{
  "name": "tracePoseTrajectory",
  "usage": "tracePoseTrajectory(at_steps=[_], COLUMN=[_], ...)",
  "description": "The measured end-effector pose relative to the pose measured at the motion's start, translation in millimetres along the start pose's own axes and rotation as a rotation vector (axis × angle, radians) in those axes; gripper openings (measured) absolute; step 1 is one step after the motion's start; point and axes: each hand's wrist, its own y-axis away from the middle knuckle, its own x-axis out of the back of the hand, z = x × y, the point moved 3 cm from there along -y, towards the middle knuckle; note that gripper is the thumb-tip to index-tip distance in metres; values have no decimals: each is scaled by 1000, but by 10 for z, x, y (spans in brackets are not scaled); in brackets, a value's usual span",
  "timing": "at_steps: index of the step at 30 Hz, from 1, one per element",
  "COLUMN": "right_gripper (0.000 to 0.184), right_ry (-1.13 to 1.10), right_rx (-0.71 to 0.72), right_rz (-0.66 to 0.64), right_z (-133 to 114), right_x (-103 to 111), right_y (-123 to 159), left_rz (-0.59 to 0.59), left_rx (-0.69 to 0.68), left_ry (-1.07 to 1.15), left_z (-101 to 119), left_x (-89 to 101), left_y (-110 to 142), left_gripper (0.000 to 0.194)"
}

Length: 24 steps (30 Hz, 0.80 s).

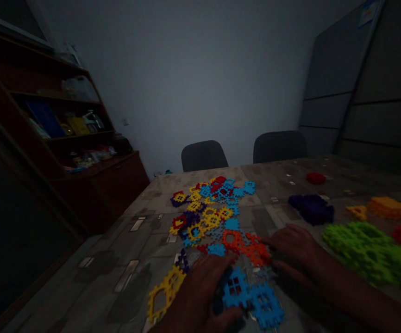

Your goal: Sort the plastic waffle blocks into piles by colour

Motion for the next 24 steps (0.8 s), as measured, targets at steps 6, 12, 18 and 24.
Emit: tracePoseTrajectory(at_steps=[6,12,18,24], right_gripper=[40,40,25,69], right_ry=[9,0,-109,-300], right_rx=[-45,-85,-103,-109], right_rz=[-27,-74,-217,-358], right_z=[53,58,-78,-321], right_x=[-38,-13,33,-17], right_y=[25,-21,-48,58], left_rz=[-123,-95,-34,117], left_rx=[-114,-148,10,69], left_ry=[-19,-27,50,62], left_z=[209,139,104,86], left_x=[-442,-708,-452,-157], left_y=[-293,-385,-227,-221], left_gripper=[99,102,85,56])
